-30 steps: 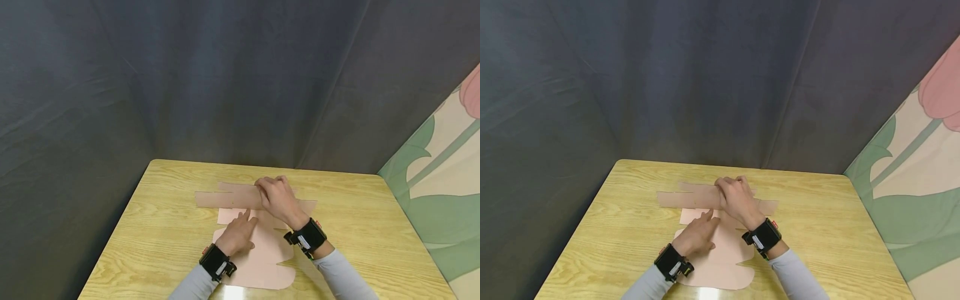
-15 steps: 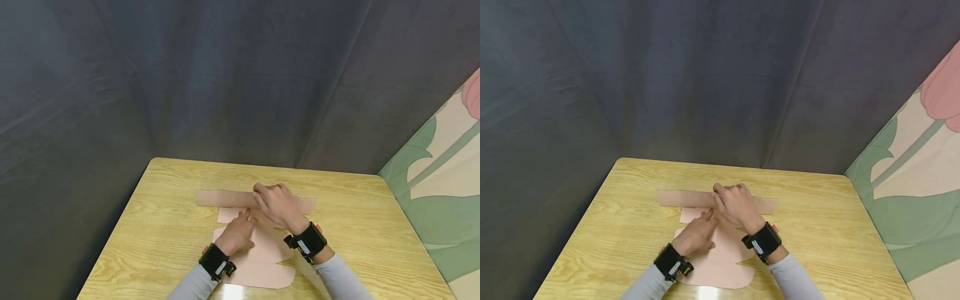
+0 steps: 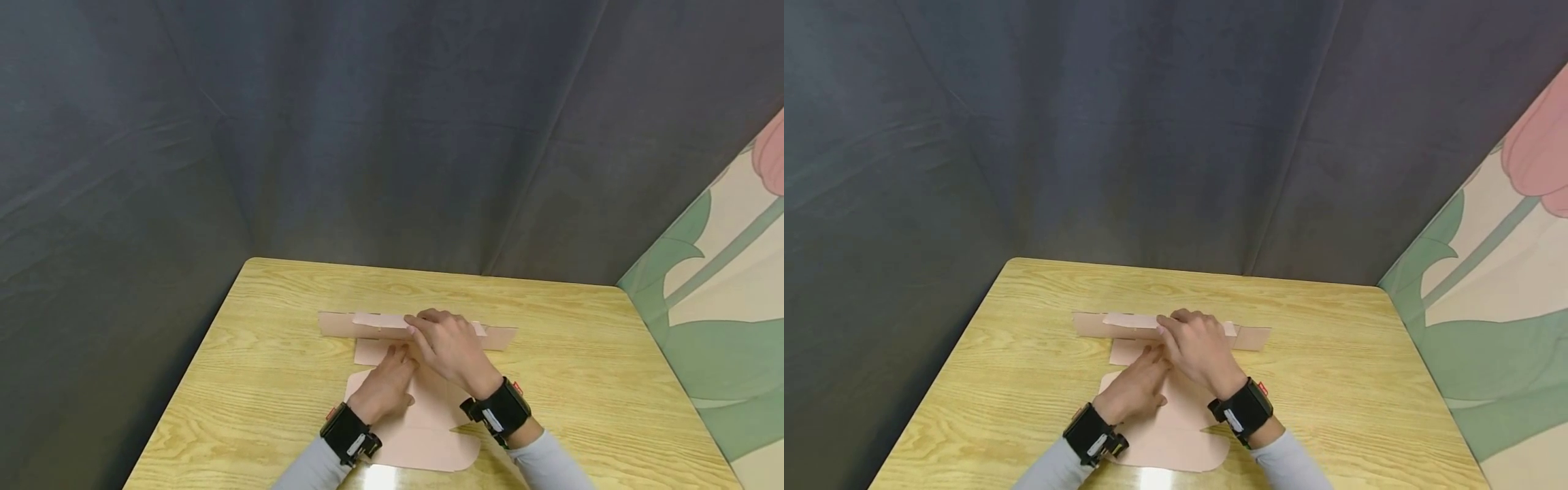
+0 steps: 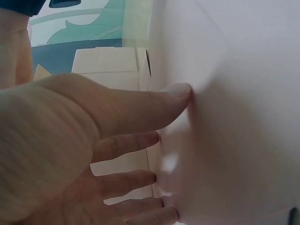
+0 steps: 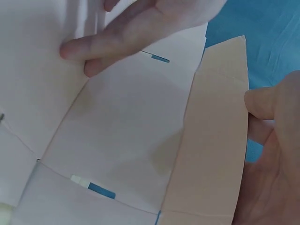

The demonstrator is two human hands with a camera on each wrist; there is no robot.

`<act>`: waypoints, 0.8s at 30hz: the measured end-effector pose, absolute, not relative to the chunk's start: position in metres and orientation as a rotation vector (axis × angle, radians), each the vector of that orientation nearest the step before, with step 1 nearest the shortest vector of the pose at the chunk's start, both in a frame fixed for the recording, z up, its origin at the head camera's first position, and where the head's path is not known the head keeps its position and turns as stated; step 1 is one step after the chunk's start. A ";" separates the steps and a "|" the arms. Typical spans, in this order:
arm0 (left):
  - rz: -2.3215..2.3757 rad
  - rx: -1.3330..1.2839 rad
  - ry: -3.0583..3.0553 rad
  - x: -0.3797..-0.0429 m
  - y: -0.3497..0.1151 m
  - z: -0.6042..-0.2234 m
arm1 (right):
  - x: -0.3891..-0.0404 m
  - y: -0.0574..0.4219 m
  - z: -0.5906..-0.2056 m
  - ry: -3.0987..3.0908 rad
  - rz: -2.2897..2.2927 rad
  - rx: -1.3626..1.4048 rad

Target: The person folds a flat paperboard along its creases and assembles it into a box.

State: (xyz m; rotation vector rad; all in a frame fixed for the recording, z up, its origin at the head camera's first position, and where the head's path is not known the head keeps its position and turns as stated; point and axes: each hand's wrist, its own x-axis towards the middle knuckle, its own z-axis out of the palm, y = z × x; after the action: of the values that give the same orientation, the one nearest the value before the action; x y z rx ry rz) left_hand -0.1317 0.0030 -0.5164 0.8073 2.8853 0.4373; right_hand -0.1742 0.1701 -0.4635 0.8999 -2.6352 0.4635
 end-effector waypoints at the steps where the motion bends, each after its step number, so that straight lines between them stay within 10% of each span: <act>1: 0.448 0.816 2.883 -0.131 0.002 -0.517 | -0.173 0.170 -0.465 -2.629 0.462 0.900; 24: 0.570 0.717 3.019 -0.105 -0.012 -0.530 | -0.157 0.170 -0.483 -2.550 0.278 0.859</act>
State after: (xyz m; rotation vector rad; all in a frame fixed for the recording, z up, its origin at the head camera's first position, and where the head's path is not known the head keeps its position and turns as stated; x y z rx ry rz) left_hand -0.1051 -0.0123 -0.5301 0.7174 3.0191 0.5700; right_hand -0.1568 0.1702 -0.4833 0.8588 -2.5501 0.2782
